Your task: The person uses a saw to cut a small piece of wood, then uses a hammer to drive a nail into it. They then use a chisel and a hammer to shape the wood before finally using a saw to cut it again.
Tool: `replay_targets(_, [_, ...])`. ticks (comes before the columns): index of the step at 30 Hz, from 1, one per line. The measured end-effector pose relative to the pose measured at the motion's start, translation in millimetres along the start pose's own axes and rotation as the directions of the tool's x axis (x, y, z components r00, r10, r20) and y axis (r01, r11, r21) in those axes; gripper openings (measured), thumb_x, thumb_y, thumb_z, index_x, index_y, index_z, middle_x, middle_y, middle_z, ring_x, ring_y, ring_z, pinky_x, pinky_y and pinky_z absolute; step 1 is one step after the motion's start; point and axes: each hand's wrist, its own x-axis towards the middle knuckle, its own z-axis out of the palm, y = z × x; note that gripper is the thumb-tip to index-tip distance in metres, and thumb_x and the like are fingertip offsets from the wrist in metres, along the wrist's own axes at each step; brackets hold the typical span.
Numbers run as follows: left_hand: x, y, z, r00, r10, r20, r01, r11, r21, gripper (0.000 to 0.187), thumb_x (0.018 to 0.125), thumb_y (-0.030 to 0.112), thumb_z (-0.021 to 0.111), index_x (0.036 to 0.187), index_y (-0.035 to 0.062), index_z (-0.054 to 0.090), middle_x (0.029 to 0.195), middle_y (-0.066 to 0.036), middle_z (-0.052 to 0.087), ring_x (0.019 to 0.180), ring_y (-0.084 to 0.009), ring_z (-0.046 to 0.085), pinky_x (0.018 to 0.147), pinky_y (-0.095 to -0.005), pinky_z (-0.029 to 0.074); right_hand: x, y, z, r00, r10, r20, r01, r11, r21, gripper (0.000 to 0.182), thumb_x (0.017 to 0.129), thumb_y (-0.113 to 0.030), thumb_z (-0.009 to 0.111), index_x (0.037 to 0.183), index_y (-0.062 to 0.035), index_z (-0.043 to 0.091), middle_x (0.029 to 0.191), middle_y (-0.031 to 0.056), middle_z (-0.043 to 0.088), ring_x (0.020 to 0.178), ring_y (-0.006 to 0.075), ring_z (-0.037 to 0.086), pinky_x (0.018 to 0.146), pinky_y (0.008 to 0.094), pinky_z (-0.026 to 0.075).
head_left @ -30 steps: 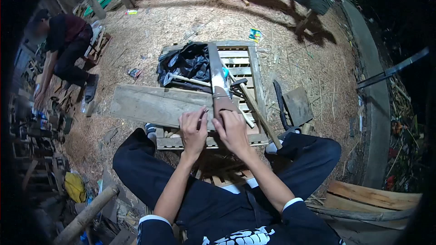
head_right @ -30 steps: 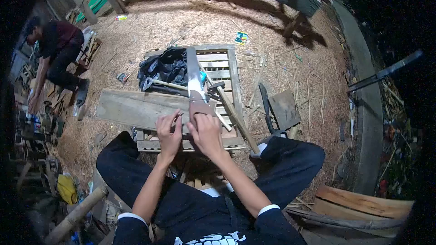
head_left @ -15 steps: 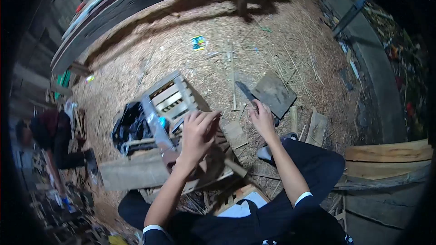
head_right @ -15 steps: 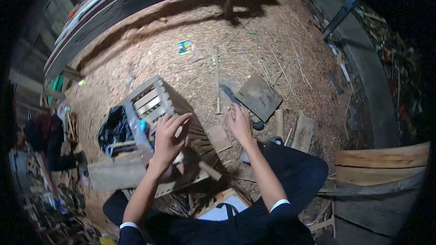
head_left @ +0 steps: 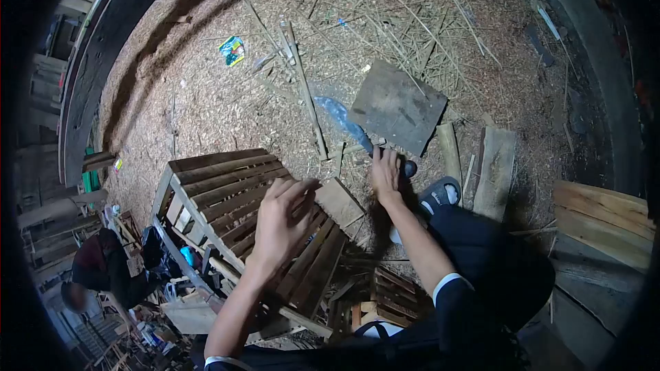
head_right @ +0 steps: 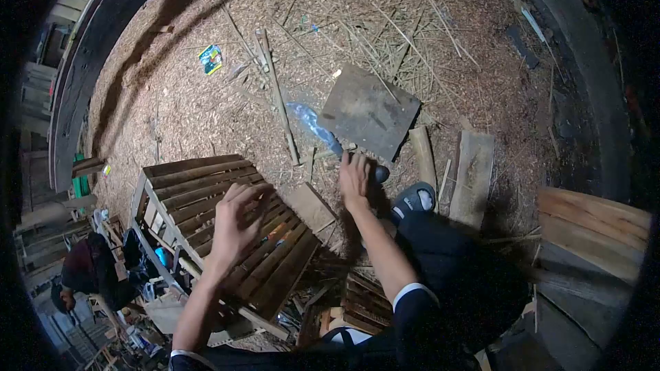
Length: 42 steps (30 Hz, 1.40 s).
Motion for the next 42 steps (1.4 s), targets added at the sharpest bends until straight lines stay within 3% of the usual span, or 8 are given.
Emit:
replay_targets(3, [-16,13,-2,0.996,-0.033,-0.088,0.02,0.99,-0.142,0.039,0.084,-0.004,0.07,0.122,0.0025,0.071,0.101,-0.019,0.071,0.097,-0.0353,0.065,0.091,-0.0407,0.053,1,8,26,0.992,0.033,-0.125,-0.023,0.997,0.079,0.032,0.096,-0.005,0.057,0.128,-0.0015,0.058,0.118,0.0192,0.06,0.118,0.0355,0.056,0.099,0.0462,0.048])
replay_targets(10, [-112,35,-40,0.9,-0.161,-0.405,0.07,0.971,-0.229,0.022,0.089,-0.006,0.07,0.11,-0.0021,0.073,0.107,-0.013,0.073,0.098,-0.024,0.068,0.087,-0.0324,0.053,-42,-55,-79,0.972,0.101,0.212,-0.189,0.872,0.452,0.047,0.088,-0.033,0.073,0.116,0.0023,0.059,0.112,0.0279,0.063,0.099,0.0446,0.065,0.083,0.0533,0.053])
replay_targets(14, [-196,29,-52,0.756,-0.079,-0.65,0.025,0.995,-0.092,0.024,0.087,-0.004,0.074,0.11,0.0004,0.074,0.102,-0.013,0.072,0.094,-0.0261,0.067,0.085,-0.0348,0.053,-75,-115,-165,0.992,-0.063,-0.113,0.124,0.715,0.688,0.039,0.091,-0.036,0.073,0.099,0.0014,0.066,0.083,0.0246,0.069,0.079,0.046,0.067,0.071,0.0522,0.051])
replay_targets(23, [-382,-56,-47,0.553,-0.384,-0.739,0.321,0.917,-0.237,0.012,0.092,0.005,0.074,0.103,0.001,0.072,0.091,-0.011,0.069,0.073,-0.0234,0.064,0.064,-0.0346,0.051,-266,-231,-322,0.889,-0.458,0.0,0.278,0.539,0.795,0.032,0.094,-0.016,0.069,0.117,0.0018,0.055,0.095,0.0223,0.067,0.084,0.0352,0.067,0.078,0.0438,0.053])
replay_targets(25, [-399,-79,-42,0.508,-0.342,-0.79,0.316,0.928,-0.198,0.011,0.09,0.005,0.075,0.101,0.0016,0.073,0.094,-0.011,0.07,0.079,-0.0261,0.065,0.07,-0.0364,0.051,-307,-249,-314,0.845,-0.513,0.151,0.217,0.588,0.779,0.032,0.095,-0.018,0.069,0.117,0.0015,0.055,0.096,0.023,0.068,0.087,0.0375,0.07,0.077,0.0428,0.054])
replay_targets(27, [-411,-95,-41,0.465,-0.287,-0.837,0.313,0.938,-0.147,0.01,0.089,0.005,0.076,0.099,0.0022,0.075,0.097,-0.012,0.071,0.085,-0.0287,0.066,0.075,-0.0383,0.052,-338,-256,-278,0.765,-0.644,-0.012,0.433,0.5,0.75,0.033,0.096,-0.02,0.069,0.116,0.0014,0.055,0.094,0.023,0.07,0.086,0.0401,0.072,0.072,0.0439,0.055])
replay_targets(29, [-417,-103,-39,0.501,-0.203,-0.842,0.414,0.91,0.027,0.016,0.084,0.004,0.077,0.1,0.0023,0.074,0.097,-0.012,0.07,0.094,-0.0335,0.064,0.081,-0.0421,0.05,-363,-267,-270,0.724,-0.654,0.222,0.321,0.603,0.73,0.038,0.099,-0.028,0.068,0.119,0.0007,0.055,0.088,0.0263,0.07,0.084,0.0462,0.071,0.072,0.0508,0.055])
replay_targets(42, [-414,-120,-29,0.462,-0.282,-0.841,0.249,0.951,-0.182,0.014,0.083,-0.005,0.065,0.098,-0.0054,0.066,0.095,-0.019,0.065,0.092,-0.0399,0.061,0.084,-0.0469,0.049,-390,-284,-239,0.678,-0.647,0.35,0.343,0.699,0.628,0.045,0.105,-0.043,0.056,0.115,0.0003,0.052,0.082,0.0308,0.068,0.082,0.0536,0.066,0.071,0.0583,0.05])
